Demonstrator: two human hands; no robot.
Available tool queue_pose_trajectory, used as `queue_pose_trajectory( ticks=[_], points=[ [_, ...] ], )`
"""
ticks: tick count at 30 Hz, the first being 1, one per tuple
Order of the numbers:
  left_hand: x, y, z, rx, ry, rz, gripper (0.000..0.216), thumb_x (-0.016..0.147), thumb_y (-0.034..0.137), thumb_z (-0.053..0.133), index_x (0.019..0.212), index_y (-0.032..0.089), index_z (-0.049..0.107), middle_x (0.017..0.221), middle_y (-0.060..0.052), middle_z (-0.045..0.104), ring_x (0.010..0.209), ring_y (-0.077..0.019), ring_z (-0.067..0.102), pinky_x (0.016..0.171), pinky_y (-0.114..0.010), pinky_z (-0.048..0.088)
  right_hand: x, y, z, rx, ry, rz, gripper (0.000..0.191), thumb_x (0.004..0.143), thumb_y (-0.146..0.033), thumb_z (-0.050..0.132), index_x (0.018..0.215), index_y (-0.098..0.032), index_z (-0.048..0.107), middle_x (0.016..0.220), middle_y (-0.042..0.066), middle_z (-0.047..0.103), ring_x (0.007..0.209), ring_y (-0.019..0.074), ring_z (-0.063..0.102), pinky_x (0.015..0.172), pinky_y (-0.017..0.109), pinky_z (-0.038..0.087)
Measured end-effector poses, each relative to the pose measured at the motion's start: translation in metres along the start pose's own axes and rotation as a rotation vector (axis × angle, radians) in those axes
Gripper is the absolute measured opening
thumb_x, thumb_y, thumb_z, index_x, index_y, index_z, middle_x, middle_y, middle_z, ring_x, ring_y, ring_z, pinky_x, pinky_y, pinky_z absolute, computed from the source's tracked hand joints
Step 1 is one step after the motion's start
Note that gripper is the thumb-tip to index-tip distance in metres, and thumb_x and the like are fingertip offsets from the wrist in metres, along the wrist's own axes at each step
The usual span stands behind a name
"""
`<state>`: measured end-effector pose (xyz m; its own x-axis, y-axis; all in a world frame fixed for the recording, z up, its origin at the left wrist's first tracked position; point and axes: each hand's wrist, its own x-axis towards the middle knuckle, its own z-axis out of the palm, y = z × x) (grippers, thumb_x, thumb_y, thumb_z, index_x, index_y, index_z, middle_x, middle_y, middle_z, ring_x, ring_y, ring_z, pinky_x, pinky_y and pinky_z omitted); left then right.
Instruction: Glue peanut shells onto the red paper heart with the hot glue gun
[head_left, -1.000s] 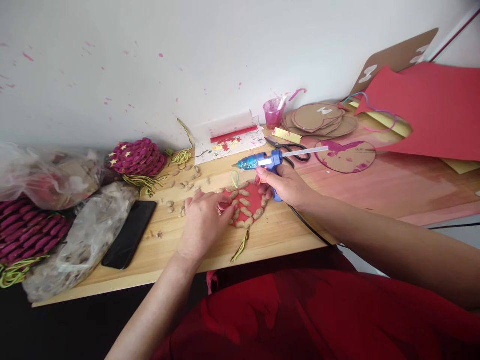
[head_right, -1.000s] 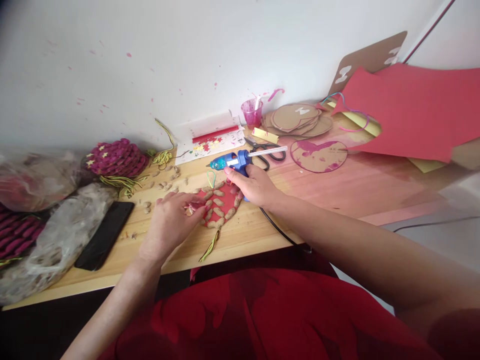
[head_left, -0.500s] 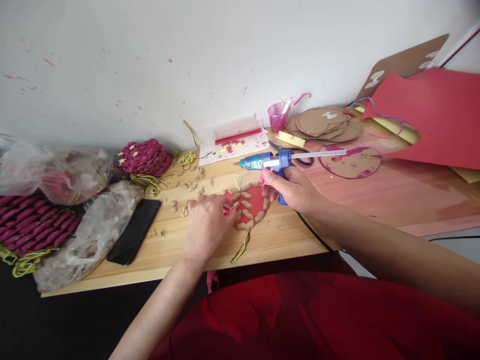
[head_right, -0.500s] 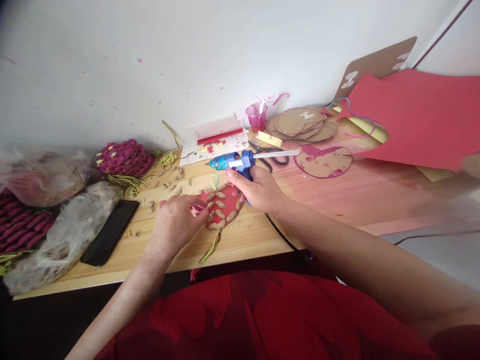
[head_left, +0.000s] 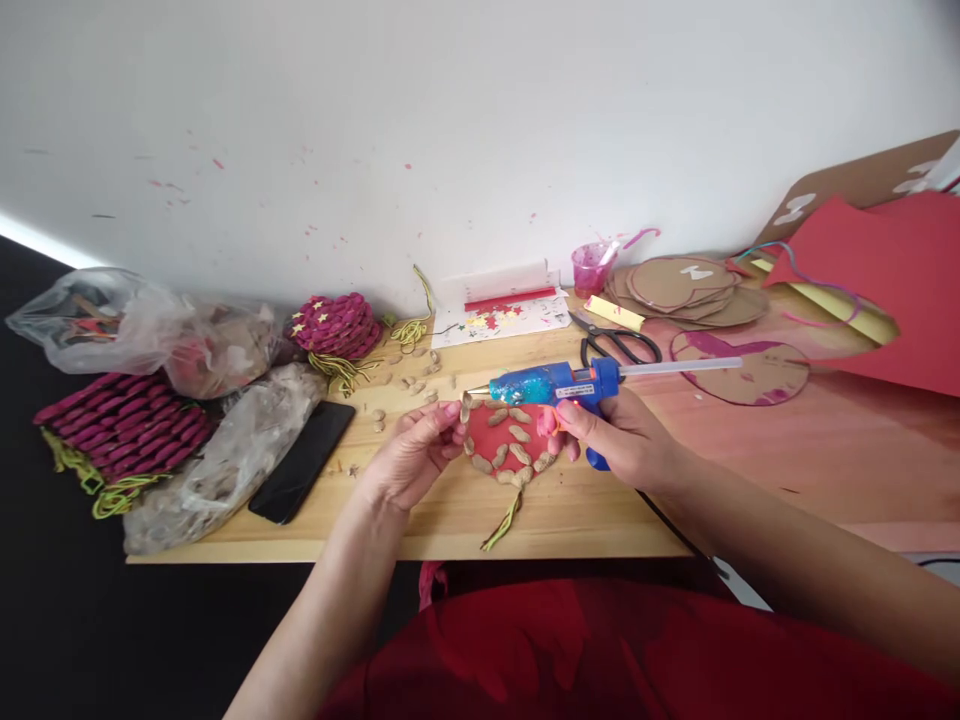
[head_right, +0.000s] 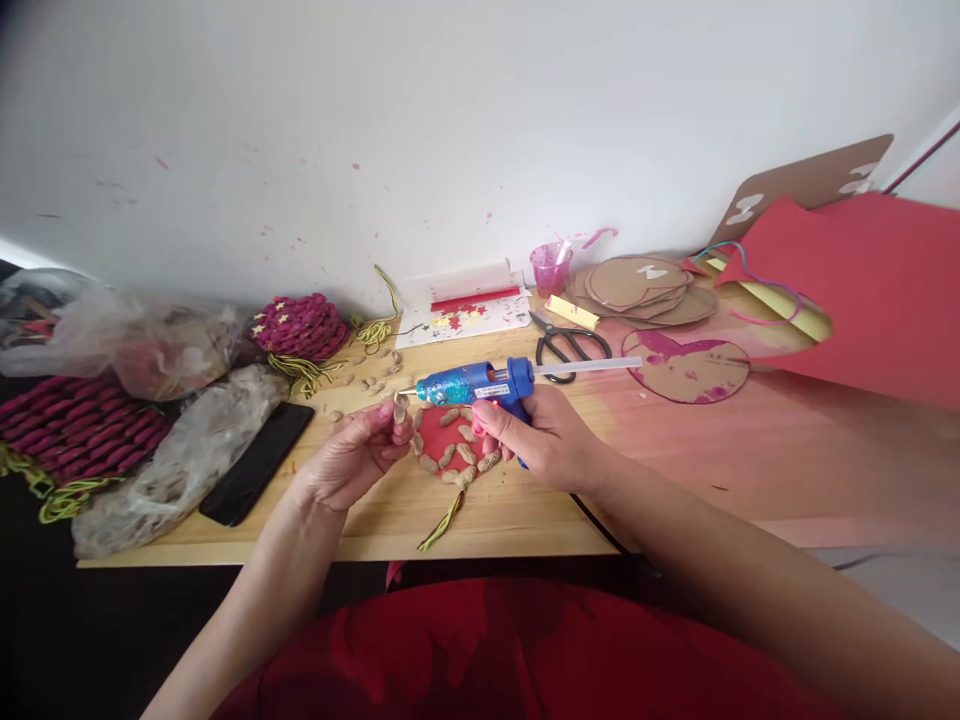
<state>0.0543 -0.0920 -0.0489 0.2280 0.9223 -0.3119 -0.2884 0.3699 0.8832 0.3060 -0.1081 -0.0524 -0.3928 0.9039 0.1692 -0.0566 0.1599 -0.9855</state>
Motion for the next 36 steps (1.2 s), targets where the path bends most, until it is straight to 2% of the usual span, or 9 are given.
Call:
queue_pose_trajectory(
  ticks=[9, 21, 36],
  points=[
    [0.0003, -0.0049, 0.0005, -0.061, -0.044, -0.011, 0.036, 0.067, 0.037, 0.089, 0.068, 0.013, 0.063, 0.065, 0.001, 0.057, 0.060, -0.0058, 0.049, 0.050, -0.015, 0.037, -0.0017, -0.0027, -0.0006, -0.187, 0.017, -0.079, 0.044, 0.101, -0.054, 0.054, 0.076, -0.019, 0.062, 0.067, 0.004, 0.066, 0.056, 0.0126, 0.059, 0.049, 0.024, 0.043],
    [-0.0004, -0.0094, -0.0001, -0.099, -0.021, -0.006, 0.039, 0.061, 0.037, 0.095, 0.067, 0.011, 0.066, 0.064, -0.001, 0.059, 0.059, -0.0073, 0.051, 0.050, -0.015, 0.037, 0.0001, -0.0001, -0.0006, -0.198, -0.013, -0.174, 0.041, 0.104, -0.046, 0.052, 0.077, -0.016, 0.062, 0.065, 0.002, 0.063, 0.051, 0.0086, 0.053, 0.047, 0.022, 0.039],
    [-0.0010, -0.0092, 0.0010, -0.091, -0.060, -0.002, 0.039, 0.064, 0.037, 0.094, 0.065, 0.010, 0.065, 0.062, -0.001, 0.057, 0.057, -0.0067, 0.048, 0.048, -0.016, 0.035, 0.0002, -0.0010, 0.0012, -0.186, -0.004, -0.167, 0.039, 0.103, -0.046, 0.053, 0.080, -0.015, 0.062, 0.066, 0.001, 0.062, 0.050, 0.0078, 0.053, 0.045, 0.021, 0.039]
  ],
)
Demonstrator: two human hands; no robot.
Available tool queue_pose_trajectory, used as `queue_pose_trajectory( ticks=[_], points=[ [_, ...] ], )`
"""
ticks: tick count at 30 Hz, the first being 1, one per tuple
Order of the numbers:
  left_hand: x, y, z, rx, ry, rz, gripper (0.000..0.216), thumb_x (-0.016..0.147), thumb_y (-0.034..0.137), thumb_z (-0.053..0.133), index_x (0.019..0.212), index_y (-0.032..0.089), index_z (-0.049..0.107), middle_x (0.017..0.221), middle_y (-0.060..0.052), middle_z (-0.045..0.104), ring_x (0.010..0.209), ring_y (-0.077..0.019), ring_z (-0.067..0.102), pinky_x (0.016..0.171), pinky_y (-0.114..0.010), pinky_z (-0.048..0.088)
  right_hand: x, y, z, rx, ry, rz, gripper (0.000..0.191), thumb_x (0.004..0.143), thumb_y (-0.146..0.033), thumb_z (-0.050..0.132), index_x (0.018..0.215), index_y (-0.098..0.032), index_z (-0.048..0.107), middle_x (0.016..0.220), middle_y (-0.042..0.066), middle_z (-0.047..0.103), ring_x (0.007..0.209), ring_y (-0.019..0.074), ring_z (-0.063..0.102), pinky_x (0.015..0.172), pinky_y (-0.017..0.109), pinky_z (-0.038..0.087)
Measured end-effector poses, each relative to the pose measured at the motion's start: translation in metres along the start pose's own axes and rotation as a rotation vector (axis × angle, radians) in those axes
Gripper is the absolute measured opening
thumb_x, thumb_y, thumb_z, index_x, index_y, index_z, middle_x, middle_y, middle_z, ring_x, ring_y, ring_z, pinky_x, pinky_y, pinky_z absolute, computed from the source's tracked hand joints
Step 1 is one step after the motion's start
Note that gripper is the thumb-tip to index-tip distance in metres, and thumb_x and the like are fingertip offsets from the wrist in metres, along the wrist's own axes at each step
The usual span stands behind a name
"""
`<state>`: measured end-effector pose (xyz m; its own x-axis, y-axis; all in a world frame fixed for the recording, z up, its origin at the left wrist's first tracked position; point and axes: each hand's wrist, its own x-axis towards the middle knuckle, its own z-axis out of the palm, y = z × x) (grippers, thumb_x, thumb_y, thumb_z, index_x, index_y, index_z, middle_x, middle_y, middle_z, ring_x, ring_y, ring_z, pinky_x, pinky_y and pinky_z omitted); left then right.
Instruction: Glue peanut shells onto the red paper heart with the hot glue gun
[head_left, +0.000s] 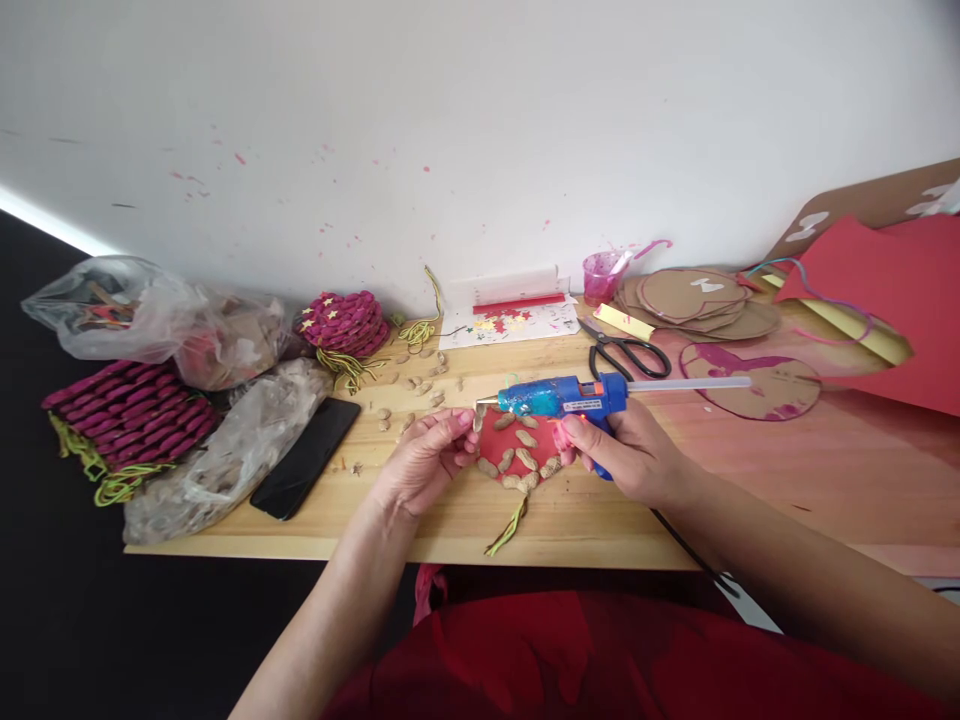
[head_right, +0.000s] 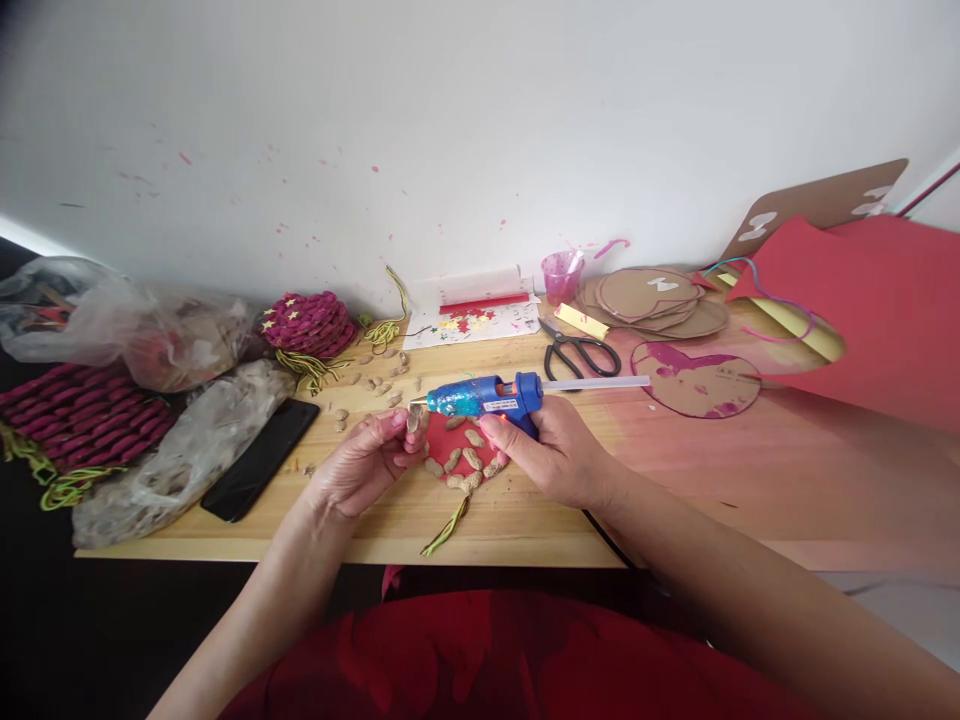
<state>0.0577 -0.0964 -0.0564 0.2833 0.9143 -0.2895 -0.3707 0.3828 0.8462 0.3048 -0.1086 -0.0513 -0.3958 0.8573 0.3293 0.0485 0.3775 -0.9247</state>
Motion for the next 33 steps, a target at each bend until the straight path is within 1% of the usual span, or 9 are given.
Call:
queue_pose_trajectory(
  ticks=[13, 23, 27, 33],
  points=[
    [-0.0012, 0.0004, 0.0005, 0.004, 0.000, -0.006, 0.039, 0.064, 0.037, 0.094, 0.064, 0.011, 0.065, 0.063, -0.001, 0.058, 0.057, -0.0066, 0.049, 0.048, -0.015, 0.036, -0.0003, 0.0002, -0.0004, -0.004, 0.011, 0.002, 0.039, 0.104, -0.044, 0.053, 0.077, -0.017, 0.059, 0.066, 0.000, 0.061, 0.049, 0.0069, 0.051, 0.044, 0.021, 0.037],
    [-0.0003, -0.0014, -0.0035, -0.034, -0.001, 0.018, 0.037, 0.064, 0.036, 0.094, 0.066, 0.011, 0.066, 0.063, -0.002, 0.058, 0.058, -0.0072, 0.049, 0.048, -0.016, 0.035, 0.0011, -0.0001, 0.0001, -0.024, 0.028, 0.020, 0.040, 0.103, -0.047, 0.053, 0.076, -0.018, 0.059, 0.064, 0.000, 0.061, 0.047, 0.0079, 0.050, 0.043, 0.022, 0.036],
    [-0.0004, -0.0005, -0.0031, -0.034, -0.009, 0.021, 0.037, 0.066, 0.035, 0.093, 0.067, 0.010, 0.066, 0.063, -0.002, 0.058, 0.058, -0.0072, 0.049, 0.049, -0.016, 0.035, 0.0011, -0.0006, -0.0005, -0.050, 0.005, 0.018, 0.042, 0.103, -0.048, 0.052, 0.076, -0.017, 0.060, 0.064, 0.001, 0.062, 0.048, 0.0090, 0.051, 0.045, 0.024, 0.037],
    [-0.0007, -0.0016, -0.0034, -0.035, -0.017, 0.023, 0.035, 0.068, 0.035, 0.092, 0.068, 0.010, 0.066, 0.064, -0.002, 0.058, 0.058, -0.0073, 0.049, 0.049, -0.016, 0.035, -0.0002, 0.0017, -0.0007, -0.084, 0.006, 0.020, 0.041, 0.104, -0.047, 0.051, 0.076, -0.018, 0.060, 0.065, 0.001, 0.062, 0.051, 0.0101, 0.052, 0.047, 0.024, 0.038]
  ],
)
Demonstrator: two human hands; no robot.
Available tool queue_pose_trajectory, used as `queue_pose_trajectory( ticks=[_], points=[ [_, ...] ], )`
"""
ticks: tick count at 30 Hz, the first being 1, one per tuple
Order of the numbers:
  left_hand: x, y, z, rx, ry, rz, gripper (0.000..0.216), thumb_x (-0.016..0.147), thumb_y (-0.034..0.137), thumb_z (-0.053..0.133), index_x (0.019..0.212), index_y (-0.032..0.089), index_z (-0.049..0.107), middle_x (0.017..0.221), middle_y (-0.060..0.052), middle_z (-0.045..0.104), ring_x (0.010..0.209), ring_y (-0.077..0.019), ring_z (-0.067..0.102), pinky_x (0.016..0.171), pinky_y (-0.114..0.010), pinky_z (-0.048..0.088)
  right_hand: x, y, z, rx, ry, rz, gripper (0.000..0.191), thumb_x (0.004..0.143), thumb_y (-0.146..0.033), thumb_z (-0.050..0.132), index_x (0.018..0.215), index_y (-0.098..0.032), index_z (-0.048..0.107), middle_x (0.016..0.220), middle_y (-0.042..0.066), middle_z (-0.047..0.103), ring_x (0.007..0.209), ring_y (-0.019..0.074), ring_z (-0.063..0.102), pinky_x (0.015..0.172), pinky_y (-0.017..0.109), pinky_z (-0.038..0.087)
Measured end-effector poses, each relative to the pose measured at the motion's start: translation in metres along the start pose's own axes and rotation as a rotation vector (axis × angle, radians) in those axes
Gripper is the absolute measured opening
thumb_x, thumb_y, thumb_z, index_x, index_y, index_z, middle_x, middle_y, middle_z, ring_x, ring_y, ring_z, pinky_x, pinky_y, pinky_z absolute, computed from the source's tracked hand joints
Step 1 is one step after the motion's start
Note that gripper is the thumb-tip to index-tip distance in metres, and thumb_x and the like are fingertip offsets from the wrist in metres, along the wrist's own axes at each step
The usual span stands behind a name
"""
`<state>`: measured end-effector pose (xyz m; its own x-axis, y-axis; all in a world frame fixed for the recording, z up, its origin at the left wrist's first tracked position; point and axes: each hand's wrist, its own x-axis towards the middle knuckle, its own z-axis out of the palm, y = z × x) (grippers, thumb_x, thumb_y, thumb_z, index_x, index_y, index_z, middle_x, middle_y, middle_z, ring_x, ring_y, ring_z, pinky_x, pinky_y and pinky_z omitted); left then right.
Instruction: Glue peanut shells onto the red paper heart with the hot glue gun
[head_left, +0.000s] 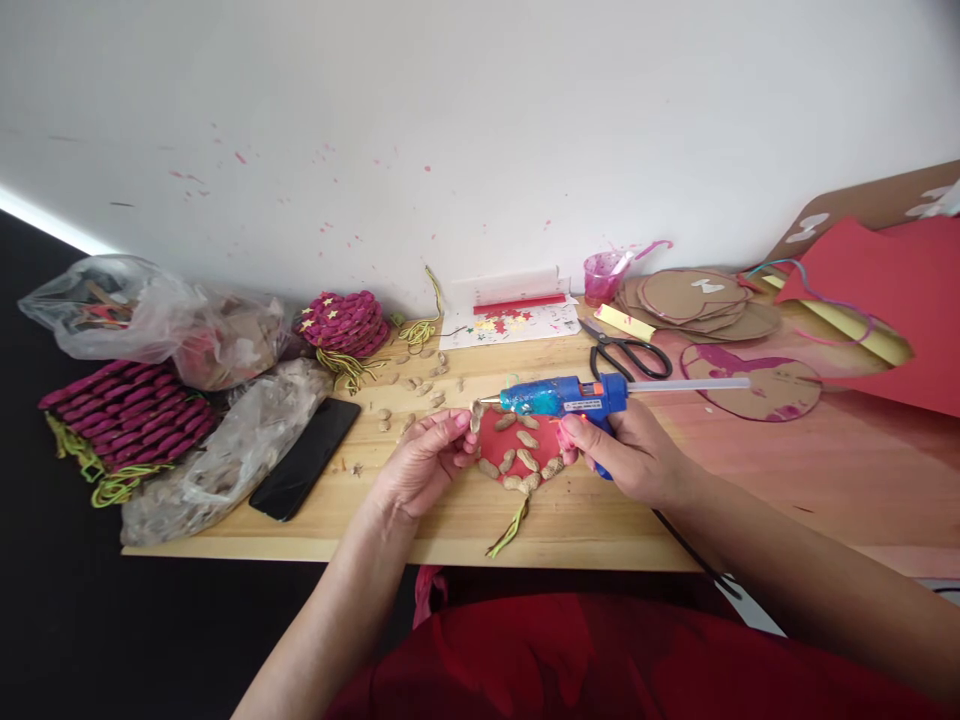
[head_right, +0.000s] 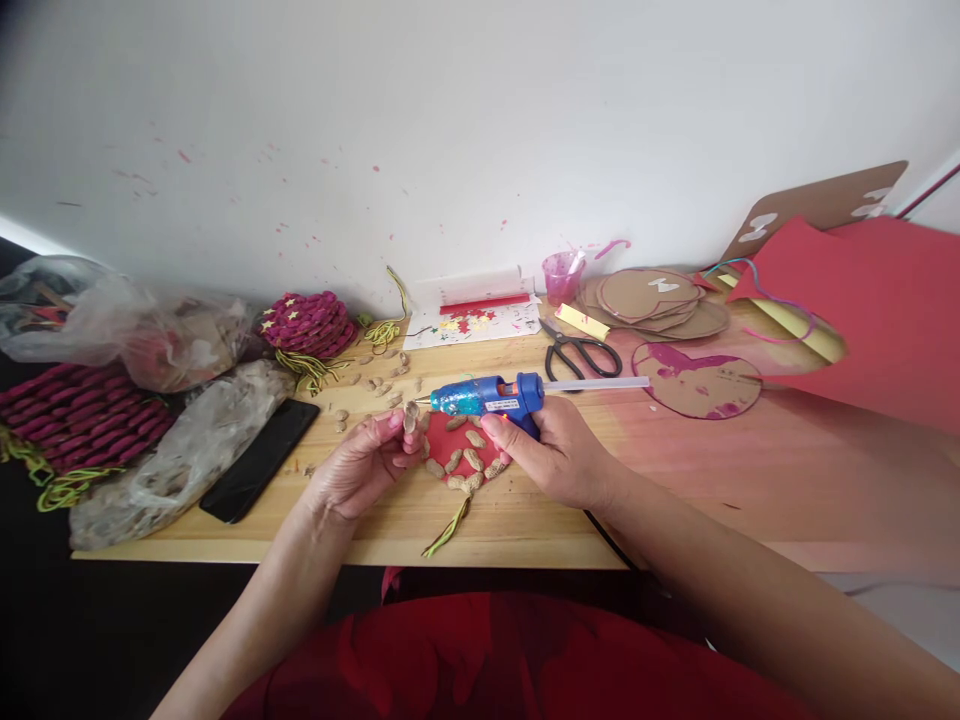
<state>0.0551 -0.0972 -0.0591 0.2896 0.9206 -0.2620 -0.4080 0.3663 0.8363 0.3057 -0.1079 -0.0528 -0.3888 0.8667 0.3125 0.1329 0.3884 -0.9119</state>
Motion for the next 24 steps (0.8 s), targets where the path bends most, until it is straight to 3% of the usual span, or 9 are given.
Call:
queue_pose_trajectory(
  ticks=[13, 24],
  points=[
    [0.0016, 0.0017, -0.0011, -0.002, 0.055, 0.021, 0.035, 0.064, 0.033, 0.094, 0.067, 0.010, 0.067, 0.064, -0.002, 0.061, 0.059, -0.0068, 0.051, 0.049, -0.015, 0.038, 0.0002, 0.0013, -0.0015, -0.052, -0.008, -0.002, 0.045, 0.104, -0.049, 0.050, 0.073, -0.017, 0.060, 0.064, 0.001, 0.061, 0.052, 0.0101, 0.049, 0.049, 0.025, 0.037],
    [0.0030, 0.0035, 0.0020, -0.097, 0.092, 0.012, 0.032, 0.064, 0.030, 0.093, 0.069, 0.013, 0.066, 0.061, 0.001, 0.059, 0.059, -0.0068, 0.053, 0.050, -0.014, 0.040, -0.0034, 0.0016, 0.0013, -0.063, -0.068, -0.063, 0.034, 0.103, -0.042, 0.053, 0.081, -0.019, 0.063, 0.068, 0.000, 0.057, 0.061, 0.0133, 0.051, 0.057, 0.027, 0.038]
  ],
)
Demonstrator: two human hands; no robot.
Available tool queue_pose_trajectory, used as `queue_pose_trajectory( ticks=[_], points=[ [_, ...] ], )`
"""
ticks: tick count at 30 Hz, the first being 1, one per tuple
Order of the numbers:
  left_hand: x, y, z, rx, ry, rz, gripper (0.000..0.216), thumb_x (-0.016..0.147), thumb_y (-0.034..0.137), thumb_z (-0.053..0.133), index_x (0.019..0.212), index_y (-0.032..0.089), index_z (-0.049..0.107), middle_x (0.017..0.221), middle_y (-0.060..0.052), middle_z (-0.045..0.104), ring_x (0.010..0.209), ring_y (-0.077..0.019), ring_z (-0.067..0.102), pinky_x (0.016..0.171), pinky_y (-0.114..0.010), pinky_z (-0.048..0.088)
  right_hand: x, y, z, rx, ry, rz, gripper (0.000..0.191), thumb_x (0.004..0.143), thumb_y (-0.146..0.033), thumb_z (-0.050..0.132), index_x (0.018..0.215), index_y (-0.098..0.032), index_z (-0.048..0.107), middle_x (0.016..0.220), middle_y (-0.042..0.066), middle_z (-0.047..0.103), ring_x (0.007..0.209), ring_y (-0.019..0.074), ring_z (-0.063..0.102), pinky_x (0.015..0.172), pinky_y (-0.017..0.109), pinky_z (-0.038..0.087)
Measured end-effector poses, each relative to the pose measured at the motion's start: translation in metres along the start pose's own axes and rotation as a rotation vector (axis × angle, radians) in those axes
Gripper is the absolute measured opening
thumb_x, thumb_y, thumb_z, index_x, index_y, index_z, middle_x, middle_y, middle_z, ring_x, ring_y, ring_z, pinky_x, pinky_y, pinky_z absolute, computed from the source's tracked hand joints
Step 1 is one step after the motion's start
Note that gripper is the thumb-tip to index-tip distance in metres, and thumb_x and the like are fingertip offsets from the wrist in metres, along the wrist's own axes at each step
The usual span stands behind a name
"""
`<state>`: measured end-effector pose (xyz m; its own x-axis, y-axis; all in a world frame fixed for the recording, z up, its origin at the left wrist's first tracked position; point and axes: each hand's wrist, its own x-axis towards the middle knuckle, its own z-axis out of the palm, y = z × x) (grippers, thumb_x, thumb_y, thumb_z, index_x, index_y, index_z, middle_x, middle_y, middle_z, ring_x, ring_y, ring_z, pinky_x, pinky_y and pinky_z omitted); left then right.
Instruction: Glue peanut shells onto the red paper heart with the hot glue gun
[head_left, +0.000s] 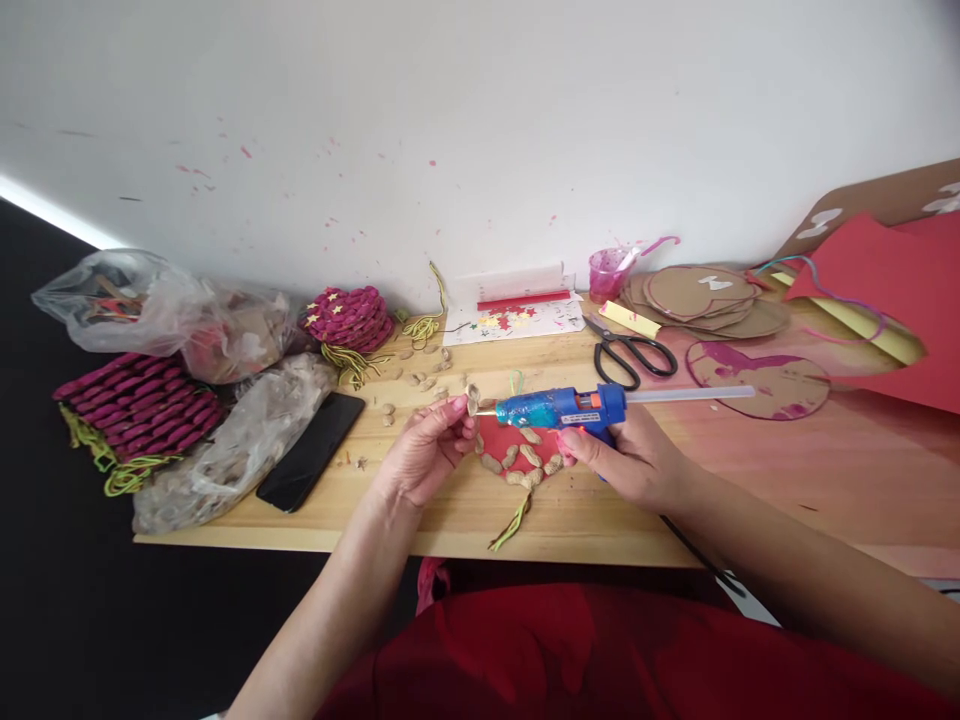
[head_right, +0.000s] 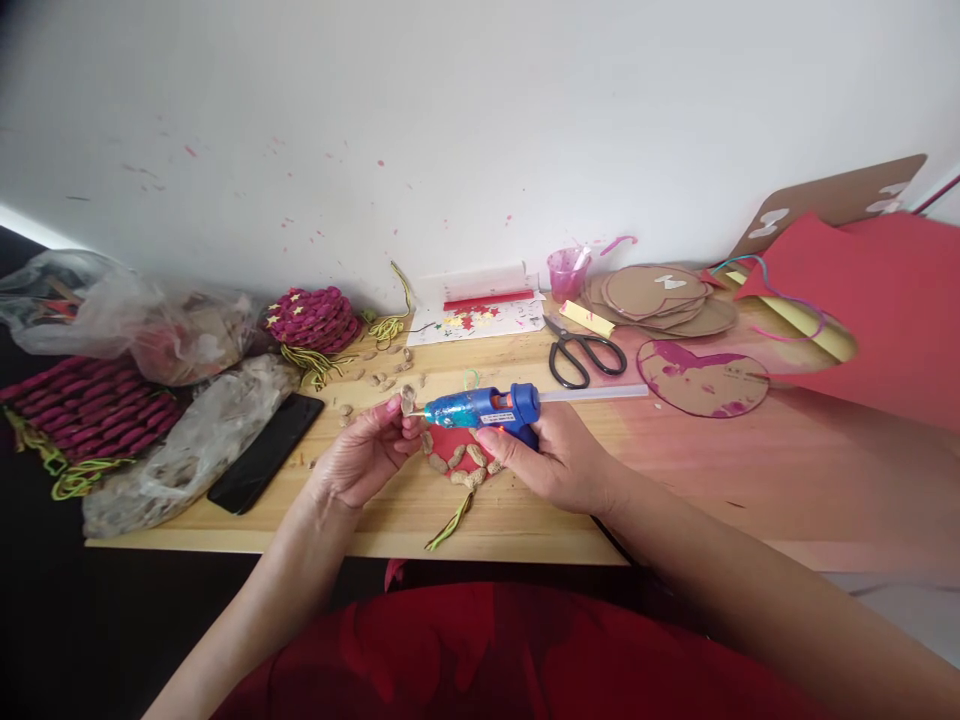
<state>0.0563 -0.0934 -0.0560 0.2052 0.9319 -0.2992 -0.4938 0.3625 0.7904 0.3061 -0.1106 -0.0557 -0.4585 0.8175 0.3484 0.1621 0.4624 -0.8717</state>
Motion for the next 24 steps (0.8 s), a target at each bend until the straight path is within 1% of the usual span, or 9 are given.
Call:
queue_pose_trajectory(
  ticks=[3, 9, 14, 17, 20, 24],
  points=[
    [0.0004, -0.0006, 0.0010, -0.003, 0.002, -0.008, 0.033, 0.063, 0.030, 0.094, 0.070, 0.013, 0.066, 0.060, 0.002, 0.059, 0.058, -0.0065, 0.053, 0.050, -0.015, 0.041, -0.0009, 0.0004, 0.0006, -0.011, -0.019, -0.006, 0.031, 0.102, -0.039, 0.054, 0.082, -0.018, 0.066, 0.069, 0.001, 0.059, 0.062, 0.0142, 0.052, 0.059, 0.027, 0.039],
    [0.0008, -0.0009, 0.0041, -0.010, 0.015, -0.016, 0.037, 0.056, 0.030, 0.098, 0.068, 0.013, 0.067, 0.058, 0.002, 0.060, 0.055, -0.0058, 0.053, 0.049, -0.015, 0.040, -0.0023, 0.0027, 0.0007, -0.026, -0.021, 0.003, 0.030, 0.102, -0.038, 0.055, 0.083, -0.018, 0.068, 0.068, 0.001, 0.060, 0.060, 0.0138, 0.053, 0.057, 0.027, 0.039],
    [0.0010, -0.0015, 0.0022, -0.005, -0.002, -0.011, 0.035, 0.060, 0.030, 0.095, 0.068, 0.014, 0.065, 0.059, 0.002, 0.059, 0.057, -0.0062, 0.053, 0.052, -0.015, 0.042, -0.0014, 0.0011, 0.0007, -0.047, 0.003, -0.005, 0.029, 0.102, -0.038, 0.054, 0.083, -0.019, 0.065, 0.069, 0.001, 0.059, 0.061, 0.0142, 0.052, 0.058, 0.027, 0.040],
    [0.0012, -0.0023, 0.0013, -0.001, -0.006, -0.011, 0.034, 0.063, 0.030, 0.094, 0.069, 0.014, 0.065, 0.060, 0.002, 0.059, 0.057, -0.0063, 0.053, 0.051, -0.015, 0.042, -0.0012, 0.0002, 0.0008, -0.050, 0.000, -0.017, 0.029, 0.102, -0.038, 0.054, 0.082, -0.019, 0.064, 0.068, 0.001, 0.058, 0.060, 0.0140, 0.052, 0.057, 0.026, 0.039],
    [0.0015, -0.0029, 0.0015, -0.014, 0.003, -0.011, 0.033, 0.062, 0.029, 0.094, 0.070, 0.014, 0.066, 0.059, 0.002, 0.058, 0.057, -0.0065, 0.053, 0.050, -0.015, 0.041, -0.0014, 0.0008, 0.0009, -0.045, -0.025, -0.013, 0.029, 0.103, -0.036, 0.054, 0.082, -0.019, 0.066, 0.069, 0.001, 0.061, 0.061, 0.0137, 0.053, 0.059, 0.026, 0.040],
    [0.0013, -0.0028, 0.0012, -0.025, 0.025, -0.014, 0.036, 0.058, 0.029, 0.096, 0.068, 0.013, 0.065, 0.060, 0.001, 0.059, 0.058, -0.0072, 0.053, 0.051, -0.016, 0.042, -0.0008, 0.0015, 0.0007, -0.045, -0.012, -0.031, 0.026, 0.102, -0.033, 0.054, 0.082, -0.019, 0.065, 0.070, 0.000, 0.059, 0.061, 0.0129, 0.053, 0.058, 0.026, 0.040]
  ],
)
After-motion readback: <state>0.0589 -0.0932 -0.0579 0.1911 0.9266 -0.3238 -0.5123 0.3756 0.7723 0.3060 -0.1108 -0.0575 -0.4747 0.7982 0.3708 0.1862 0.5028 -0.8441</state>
